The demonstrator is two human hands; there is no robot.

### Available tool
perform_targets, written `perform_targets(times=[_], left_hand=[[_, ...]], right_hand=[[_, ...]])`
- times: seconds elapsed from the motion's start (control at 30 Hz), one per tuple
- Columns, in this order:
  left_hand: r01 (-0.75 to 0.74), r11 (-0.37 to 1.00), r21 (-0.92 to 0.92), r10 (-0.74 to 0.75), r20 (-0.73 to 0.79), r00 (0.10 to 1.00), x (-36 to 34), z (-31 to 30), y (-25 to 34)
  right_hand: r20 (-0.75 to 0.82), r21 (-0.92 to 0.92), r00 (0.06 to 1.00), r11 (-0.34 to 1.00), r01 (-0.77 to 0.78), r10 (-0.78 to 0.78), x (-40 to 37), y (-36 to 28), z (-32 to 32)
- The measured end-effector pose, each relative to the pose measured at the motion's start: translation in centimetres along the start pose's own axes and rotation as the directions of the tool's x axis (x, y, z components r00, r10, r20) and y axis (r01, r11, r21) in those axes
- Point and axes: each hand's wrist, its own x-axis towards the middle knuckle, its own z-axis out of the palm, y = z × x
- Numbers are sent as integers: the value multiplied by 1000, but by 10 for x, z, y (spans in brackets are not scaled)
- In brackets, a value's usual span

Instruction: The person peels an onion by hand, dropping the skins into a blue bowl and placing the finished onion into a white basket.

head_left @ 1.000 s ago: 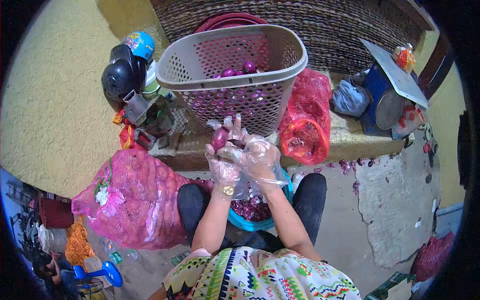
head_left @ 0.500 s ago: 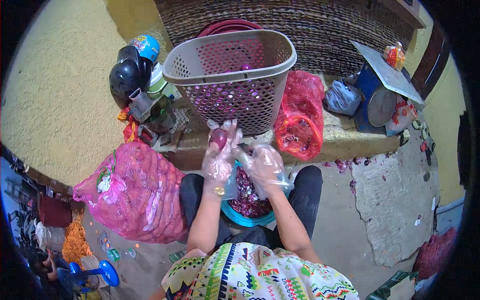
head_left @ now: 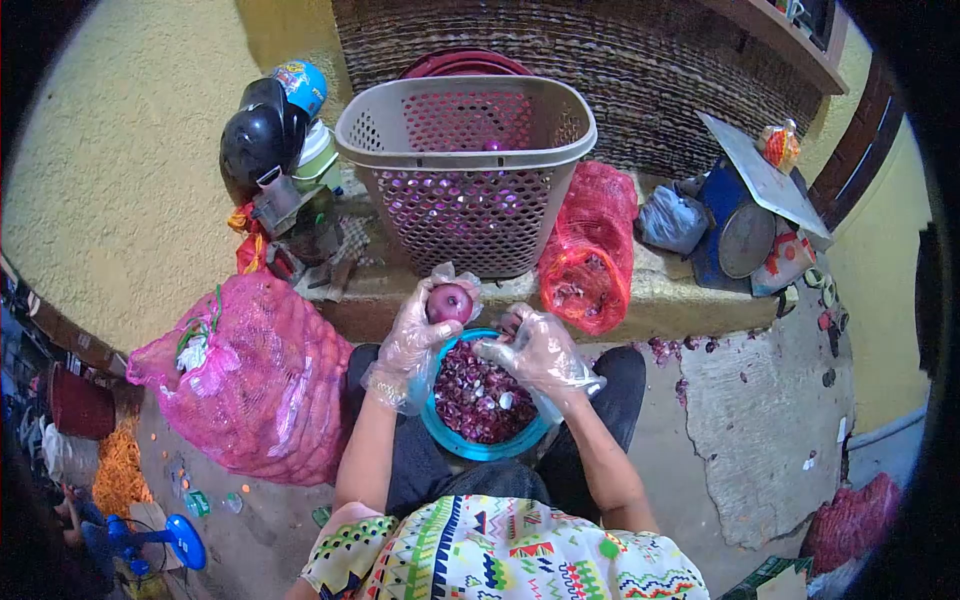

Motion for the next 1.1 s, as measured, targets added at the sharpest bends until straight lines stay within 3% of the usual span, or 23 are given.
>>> perform_targets(times=[0.03,0.1,0.17,0.23,0.3,0.43,0.5,0.63,0.83,0.93,1.1], left_hand=[[-3,1000,-5,3,4,1000,8,2,-1],[-114,993,35,108,142,984,30,2,-1],[-134,984,118,115,155,981,51,-5,-4],[-150,926,345,68,240,968,69,-12,-6],[-106,931,349,36,201,979,76,-21,-23],[-30,987,155,16,94,995,72,-42,-57],[-85,941,328,47,123,991,73,-50,-70],[30,891,453,-68,68,995,76,-48,-63],[73,925,372,-115,92,989,79,-45,-58],[91,900,427,-142,88,986,80,-46,-55],[-20,823,567,-53,112,992,78,-45,-57]], right_hand=[[-21,-112,997,992,65,-68,5,-3,-5],[-27,-113,997,991,71,-75,21,0,-9],[-95,-248,986,963,109,-136,33,-5,-15],[-98,-311,986,946,95,-132,49,10,-12],[-74,-326,993,943,66,-95,61,23,-10],[-91,-332,991,941,67,-103,75,48,6],[-74,-322,982,936,140,-172,76,57,9],[-48,-417,964,882,219,-262,92,73,19],[-58,-384,955,890,246,-289,97,76,21],[-87,-413,946,876,251,-312,98,77,22],[-65,-422,954,875,239,-292,97,75,22]])
